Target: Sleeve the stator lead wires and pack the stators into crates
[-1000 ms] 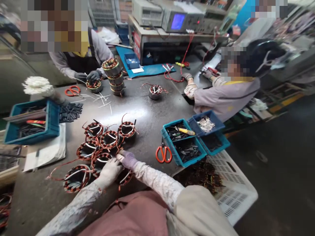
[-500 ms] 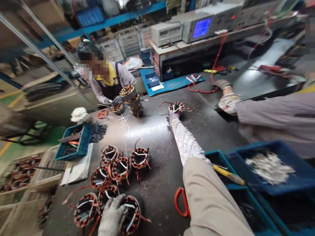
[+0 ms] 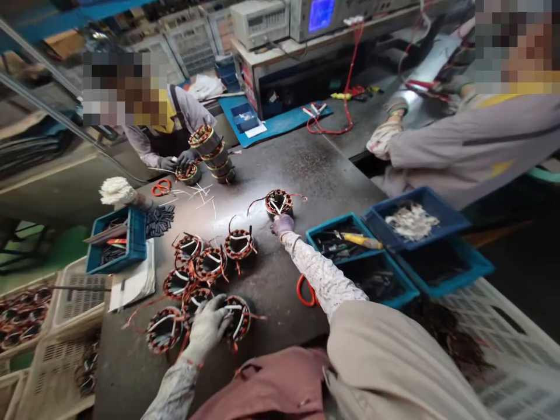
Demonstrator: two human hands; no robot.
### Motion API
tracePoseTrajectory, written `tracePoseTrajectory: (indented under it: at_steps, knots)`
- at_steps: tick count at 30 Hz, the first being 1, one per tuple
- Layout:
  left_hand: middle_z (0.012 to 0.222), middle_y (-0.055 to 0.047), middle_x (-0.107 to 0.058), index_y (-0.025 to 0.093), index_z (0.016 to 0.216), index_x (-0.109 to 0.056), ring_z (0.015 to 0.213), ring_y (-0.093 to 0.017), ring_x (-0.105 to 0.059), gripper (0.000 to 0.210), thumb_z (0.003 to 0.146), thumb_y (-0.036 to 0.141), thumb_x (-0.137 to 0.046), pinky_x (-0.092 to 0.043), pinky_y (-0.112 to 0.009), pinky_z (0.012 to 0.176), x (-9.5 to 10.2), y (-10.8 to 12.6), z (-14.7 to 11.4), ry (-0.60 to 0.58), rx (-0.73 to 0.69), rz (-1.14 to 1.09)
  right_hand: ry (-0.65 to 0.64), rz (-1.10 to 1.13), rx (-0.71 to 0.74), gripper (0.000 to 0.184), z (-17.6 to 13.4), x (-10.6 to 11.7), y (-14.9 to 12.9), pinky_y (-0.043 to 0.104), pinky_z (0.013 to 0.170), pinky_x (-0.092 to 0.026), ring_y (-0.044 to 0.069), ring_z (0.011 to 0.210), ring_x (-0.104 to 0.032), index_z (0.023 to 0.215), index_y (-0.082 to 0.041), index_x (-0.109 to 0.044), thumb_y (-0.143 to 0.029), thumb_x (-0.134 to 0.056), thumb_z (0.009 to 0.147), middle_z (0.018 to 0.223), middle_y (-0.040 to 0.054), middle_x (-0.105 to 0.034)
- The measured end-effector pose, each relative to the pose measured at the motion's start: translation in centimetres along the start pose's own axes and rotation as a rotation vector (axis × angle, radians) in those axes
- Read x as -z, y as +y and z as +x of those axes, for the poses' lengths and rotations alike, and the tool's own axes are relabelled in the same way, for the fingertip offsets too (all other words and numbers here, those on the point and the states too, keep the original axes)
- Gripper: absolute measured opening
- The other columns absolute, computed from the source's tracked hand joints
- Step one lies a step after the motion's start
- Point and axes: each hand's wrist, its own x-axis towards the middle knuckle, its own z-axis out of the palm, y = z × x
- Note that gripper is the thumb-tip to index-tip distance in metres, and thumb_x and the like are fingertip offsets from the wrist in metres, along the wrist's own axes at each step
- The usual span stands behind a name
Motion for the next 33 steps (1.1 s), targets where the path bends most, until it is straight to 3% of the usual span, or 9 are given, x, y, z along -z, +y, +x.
tracePoseTrajectory:
  at_steps: [4,8,13,18,20,23,25,28,33]
  knots:
    - [0.139,-0.008,-0.059,0.024,0.096,-0.077,0.125,-0.027,-0.054,0.024,0.091,0.031,-0.055,-0.040,-0.046,0.111,2.0,0.0,-0.9,0.073,-0.134,-0.028,-0.161,-0.243,-0.112,0.030,-9.4,-1.0,2.4,0.026,0.058,-0.055,0.016,0.058,-0.068,0.110,-0.010,-0.067,-0.021,-0.041,0.101,0.069,0.0067,-0.070]
    - [0.145,-0.010,-0.053,0.023,0.099,-0.076,0.131,-0.028,-0.049,0.027,0.092,0.035,-0.053,-0.038,-0.045,0.112,3.9,1.6,0.0,0.155,-0.396,-0.038,-0.323,-0.502,-0.094,0.024,-17.4,0.6,3.6,0.033,0.079,-0.056,0.025,0.087,-0.073,0.110,-0.013,-0.069,-0.020,-0.053,0.094,0.090,0.0140,-0.075]
    - [0.150,-0.013,-0.047,0.023,0.094,-0.078,0.140,-0.035,-0.039,0.022,0.087,0.036,-0.062,-0.030,-0.054,0.117,3.5,6.3,3.0,-0.074,-0.659,0.127,-0.485,-0.729,-0.030,0.022,-22.5,3.1,3.7,0.043,0.086,-0.053,0.032,0.100,-0.070,0.106,-0.010,-0.070,-0.012,-0.055,0.090,0.099,0.0194,-0.074]
    - [0.140,-0.018,-0.053,0.017,0.085,-0.079,0.135,-0.037,-0.043,0.016,0.083,0.027,-0.066,-0.029,-0.050,0.116,0.7,10.6,3.9,-0.166,-0.681,0.214,-0.479,-0.834,0.014,0.029,-22.9,8.0,5.4,0.044,0.086,-0.052,0.033,0.102,-0.069,0.117,-0.012,-0.066,-0.026,-0.048,0.098,0.104,0.0192,-0.073]
    - [0.130,-0.016,-0.058,0.019,0.092,-0.078,0.122,-0.033,-0.053,0.023,0.087,0.032,-0.061,-0.039,-0.046,0.108,-0.1,12.1,4.1,-0.170,-0.631,0.187,-0.403,-0.847,0.008,0.036,-22.1,11.4,6.6,0.041,0.089,-0.051,0.031,0.106,-0.068,0.125,-0.016,-0.063,-0.034,-0.044,0.101,0.112,0.0172,-0.072]
    - [0.120,-0.012,-0.058,0.023,0.103,-0.076,0.098,-0.025,-0.062,0.035,0.092,0.045,-0.051,-0.050,-0.037,0.084,-0.9,13.7,4.2,-0.206,-0.525,0.148,-0.211,-0.870,-0.111,0.036,-20.3,16.9,8.4,0.037,0.096,-0.047,0.026,0.115,-0.063,0.131,-0.020,-0.061,-0.033,-0.043,0.102,0.124,0.0134,-0.068]
    - [0.121,-0.012,-0.057,0.024,0.104,-0.075,0.097,-0.024,-0.062,0.036,0.093,0.047,-0.049,-0.050,-0.034,0.079,-1.3,14.5,4.0,-0.215,-0.448,0.128,-0.192,-0.893,-0.204,0.032,-18.9,19.4,9.4,0.039,0.097,-0.046,0.026,0.115,-0.062,0.124,-0.019,-0.066,-0.031,-0.049,0.100,0.123,0.0133,-0.067]
    - [0.121,-0.010,-0.056,0.025,0.102,-0.076,0.101,-0.024,-0.061,0.035,0.091,0.048,-0.052,-0.049,-0.033,0.082,-2.2,15.6,3.4,-0.209,-0.314,0.033,-0.355,-0.953,-0.261,0.028,-16.7,20.3,10.2,0.044,0.095,-0.050,0.025,0.110,-0.063,0.114,-0.016,-0.068,-0.035,-0.058,0.096,0.119,0.0117,-0.067]
    - [0.126,-0.008,-0.054,0.027,0.103,-0.076,0.100,-0.022,-0.061,0.034,0.090,0.050,-0.055,-0.050,-0.031,0.084,-3.7,17.3,2.8,-0.197,-0.197,-0.190,-0.505,-1.100,-0.330,0.023,-14.2,18.0,10.7,0.048,0.097,-0.051,0.023,0.110,-0.062,0.109,-0.013,-0.066,-0.030,-0.064,0.093,0.117,0.0086,-0.065]
